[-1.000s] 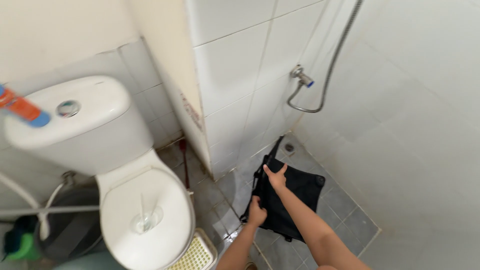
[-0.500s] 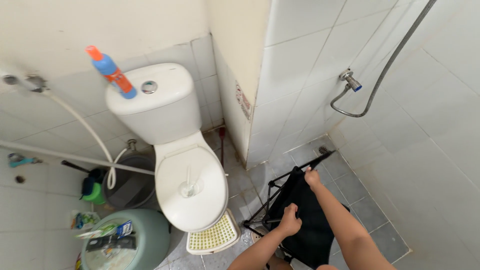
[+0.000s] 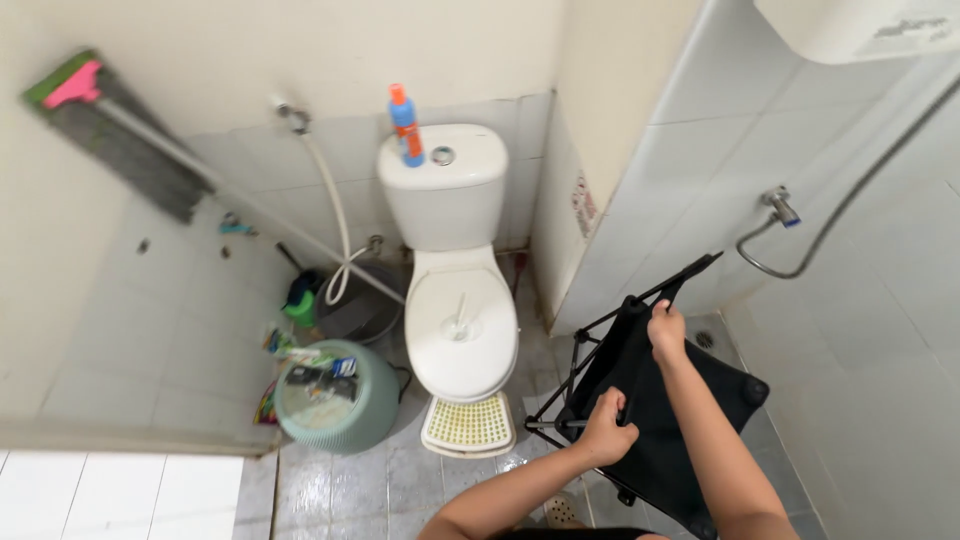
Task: Cleaning bathroom tiles and the shower head with a toothbrush and water.
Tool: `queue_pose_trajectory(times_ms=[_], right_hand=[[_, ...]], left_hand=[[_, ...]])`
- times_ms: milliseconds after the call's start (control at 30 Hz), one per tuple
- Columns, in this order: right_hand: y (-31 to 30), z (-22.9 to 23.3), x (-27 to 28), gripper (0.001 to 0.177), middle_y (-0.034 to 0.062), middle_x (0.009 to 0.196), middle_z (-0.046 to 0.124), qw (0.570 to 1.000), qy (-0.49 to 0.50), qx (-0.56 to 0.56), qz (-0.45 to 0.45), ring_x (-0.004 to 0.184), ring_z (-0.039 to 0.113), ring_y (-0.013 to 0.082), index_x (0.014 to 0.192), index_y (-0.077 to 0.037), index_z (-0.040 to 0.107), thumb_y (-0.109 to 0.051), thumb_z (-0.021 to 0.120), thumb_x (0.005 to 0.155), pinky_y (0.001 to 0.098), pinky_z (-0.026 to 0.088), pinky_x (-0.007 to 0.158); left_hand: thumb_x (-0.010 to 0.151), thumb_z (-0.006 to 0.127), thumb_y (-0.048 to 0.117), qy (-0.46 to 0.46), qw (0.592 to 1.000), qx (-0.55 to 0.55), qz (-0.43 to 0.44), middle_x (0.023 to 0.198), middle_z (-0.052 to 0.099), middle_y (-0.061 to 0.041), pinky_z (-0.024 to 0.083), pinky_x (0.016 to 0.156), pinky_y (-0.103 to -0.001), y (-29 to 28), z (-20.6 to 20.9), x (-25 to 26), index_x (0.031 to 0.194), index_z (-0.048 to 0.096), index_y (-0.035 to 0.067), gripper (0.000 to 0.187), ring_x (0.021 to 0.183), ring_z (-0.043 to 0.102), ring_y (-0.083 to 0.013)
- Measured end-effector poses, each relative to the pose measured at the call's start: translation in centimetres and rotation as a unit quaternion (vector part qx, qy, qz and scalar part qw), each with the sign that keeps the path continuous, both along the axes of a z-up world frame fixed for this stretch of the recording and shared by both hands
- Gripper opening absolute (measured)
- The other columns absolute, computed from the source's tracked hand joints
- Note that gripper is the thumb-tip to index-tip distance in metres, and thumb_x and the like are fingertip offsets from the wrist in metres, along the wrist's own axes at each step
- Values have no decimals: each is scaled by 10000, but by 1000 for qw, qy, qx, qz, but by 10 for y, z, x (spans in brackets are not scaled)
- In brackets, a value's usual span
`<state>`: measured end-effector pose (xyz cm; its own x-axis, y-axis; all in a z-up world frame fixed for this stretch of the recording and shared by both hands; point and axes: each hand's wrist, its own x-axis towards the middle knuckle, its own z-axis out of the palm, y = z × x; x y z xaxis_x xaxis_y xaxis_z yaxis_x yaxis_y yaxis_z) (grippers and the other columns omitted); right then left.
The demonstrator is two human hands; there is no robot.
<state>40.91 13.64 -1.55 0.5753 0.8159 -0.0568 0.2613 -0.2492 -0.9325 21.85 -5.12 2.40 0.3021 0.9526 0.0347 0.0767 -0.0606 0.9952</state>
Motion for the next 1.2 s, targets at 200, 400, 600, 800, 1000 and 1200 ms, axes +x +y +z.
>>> queue_pose_trajectory(times_ms=[200, 400, 600, 800, 1000, 1200], right_hand=[[-10, 111, -45, 497, 18, 747, 508, 994, 66, 38, 77, 694, 406, 136, 909, 34, 592, -398, 489, 1134, 357, 387, 621], [-36, 220, -95, 404, 9, 796, 578, 964, 222, 60, 131, 689, 507, 123, 948, -26, 642, -381, 514, 1093, 317, 471, 610], [-60, 310, -143, 345, 74, 880, 644, 897, 388, 94, 188, 744, 645, 174, 977, 23, 608, -297, 550, 1091, 362, 603, 697], [-92, 393, -212, 289, 96, 909, 665, 826, 472, 118, 284, 771, 679, 212, 1031, 24, 603, -253, 535, 1079, 395, 618, 695], [-108, 427, -305, 290, 77, 847, 629, 732, 555, 135, 371, 710, 616, 203, 1017, 16, 599, -258, 521, 1074, 388, 568, 650], [-124, 429, -396, 246, 28, 862, 550, 664, 614, 95, 416, 754, 547, 171, 963, -30, 541, -233, 550, 1103, 396, 562, 706]], left_hand=[[763, 641, 28, -83, 996, 26, 29, 936, 365, -76, 419, 887, -303, -28, 88, -35, 972, 342, 73, 367, 900, 381, -201], [730, 650, 23, -61, 991, 54, 108, 903, 392, -62, 437, 863, -281, -61, 177, -65, 941, 379, 71, 347, 873, 416, -177], [723, 640, -43, -126, 975, 89, 162, 945, 389, -26, 393, 882, -247, -101, 247, -98, 957, 415, 60, 340, 915, 397, -127], [703, 566, -130, -187, 946, 133, 229, 1030, 396, -37, 352, 973, -234, -145, 306, -140, 981, 387, 62, 383, 1007, 417, -135], [647, 492, -164, -216, 905, 169, 324, 1055, 420, -61, 348, 1009, -238, -184, 355, -189, 978, 387, 83, 425, 1074, 445, -150], [649, 455, -170, -150, 840, 235, 465, 1042, 427, -63, 352, 1029, -245, -220, 375, -229, 968, 390, 76, 407, 1075, 459, -153]])
